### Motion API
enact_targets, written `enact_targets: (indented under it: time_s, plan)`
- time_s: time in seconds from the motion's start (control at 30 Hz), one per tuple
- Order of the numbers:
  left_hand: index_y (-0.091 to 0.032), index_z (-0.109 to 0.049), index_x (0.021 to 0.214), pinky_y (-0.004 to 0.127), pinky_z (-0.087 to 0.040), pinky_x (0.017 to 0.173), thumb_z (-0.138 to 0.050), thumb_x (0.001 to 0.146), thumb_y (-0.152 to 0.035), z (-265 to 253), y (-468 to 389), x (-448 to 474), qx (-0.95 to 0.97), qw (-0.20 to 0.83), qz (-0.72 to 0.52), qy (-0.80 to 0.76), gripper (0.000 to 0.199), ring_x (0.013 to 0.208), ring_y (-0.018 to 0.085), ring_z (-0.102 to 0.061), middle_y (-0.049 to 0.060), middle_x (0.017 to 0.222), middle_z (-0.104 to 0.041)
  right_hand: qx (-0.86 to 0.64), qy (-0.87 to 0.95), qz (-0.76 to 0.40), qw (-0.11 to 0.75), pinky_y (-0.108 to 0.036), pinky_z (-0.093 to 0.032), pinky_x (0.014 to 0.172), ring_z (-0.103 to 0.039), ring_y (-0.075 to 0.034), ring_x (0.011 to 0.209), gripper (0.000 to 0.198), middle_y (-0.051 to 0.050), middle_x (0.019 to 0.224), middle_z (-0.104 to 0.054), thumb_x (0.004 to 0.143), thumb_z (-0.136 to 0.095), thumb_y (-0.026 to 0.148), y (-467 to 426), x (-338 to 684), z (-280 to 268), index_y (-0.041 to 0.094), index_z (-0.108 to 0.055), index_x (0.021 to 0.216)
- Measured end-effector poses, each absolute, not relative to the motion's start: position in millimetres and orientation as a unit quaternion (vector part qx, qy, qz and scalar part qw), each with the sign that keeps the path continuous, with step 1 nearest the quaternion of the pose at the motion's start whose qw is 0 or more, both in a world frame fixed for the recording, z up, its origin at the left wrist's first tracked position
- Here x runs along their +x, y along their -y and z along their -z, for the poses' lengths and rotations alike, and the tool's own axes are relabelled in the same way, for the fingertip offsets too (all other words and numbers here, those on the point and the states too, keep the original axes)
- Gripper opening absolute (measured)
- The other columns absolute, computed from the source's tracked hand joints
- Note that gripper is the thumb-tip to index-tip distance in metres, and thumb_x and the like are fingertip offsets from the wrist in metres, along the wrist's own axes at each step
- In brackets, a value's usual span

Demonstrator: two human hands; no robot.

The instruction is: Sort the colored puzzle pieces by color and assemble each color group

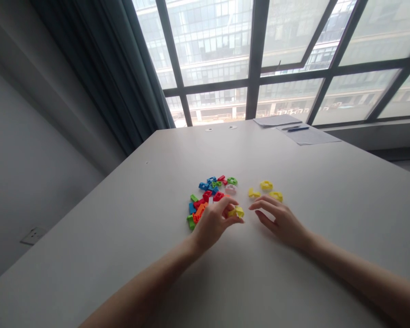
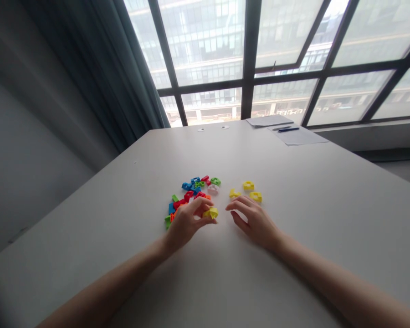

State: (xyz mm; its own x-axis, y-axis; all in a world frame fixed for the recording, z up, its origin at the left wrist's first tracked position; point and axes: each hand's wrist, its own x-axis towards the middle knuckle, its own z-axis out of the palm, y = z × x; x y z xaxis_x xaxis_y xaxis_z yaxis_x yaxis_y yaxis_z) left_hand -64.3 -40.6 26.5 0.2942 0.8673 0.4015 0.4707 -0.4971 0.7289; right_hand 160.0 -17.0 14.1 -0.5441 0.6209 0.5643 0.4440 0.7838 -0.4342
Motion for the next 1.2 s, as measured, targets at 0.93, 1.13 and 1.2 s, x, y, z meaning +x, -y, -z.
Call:
enact_targets:
  time_s: [0.93,1.13,1.2]
  plan:
    - [-0.024,-0.046,0.122,0.029,-0.06,0.076,-0.06,0.091,-0.026,-7.0,46.2,-60.9,0.829,0.114,-0.401,-0.373,0.034,0.087,0.016,-0.073,0.005,0.104,-0.071,-0.321,0.886,-0.133,0.306,-0.034,-0.045,0.081,-0.059,-0.02,0.086,0.024,-0.004,0.092,-0.067,0.084,-0.067,0.04,20.1,158.4,-13.5,0.023,-0.054,0.094]
    - [-0.023,-0.048,0.122,0.027,-0.059,0.076,-0.061,0.091,-0.028,-8.8,48.0,-60.5,0.836,0.109,-0.398,-0.362,0.034,0.086,0.015,-0.072,0.004,0.099,-0.069,-0.307,0.888,-0.112,0.324,-0.033,-0.046,0.077,-0.059,-0.019,0.081,0.02,-0.004,0.087,-0.067,0.086,-0.064,0.039,20.6,158.6,-14.6,0.022,-0.055,0.092]
    - [-0.022,-0.048,0.122,0.025,-0.059,0.074,-0.061,0.09,-0.028,-11.1,49.1,-60.1,0.835,0.101,-0.396,-0.368,0.035,0.083,0.014,-0.071,0.003,0.095,-0.069,-0.303,0.889,-0.107,0.327,-0.033,-0.045,0.077,-0.058,-0.019,0.081,0.018,-0.004,0.087,-0.067,0.086,-0.063,0.037,20.9,158.7,-15.7,0.022,-0.055,0.092]
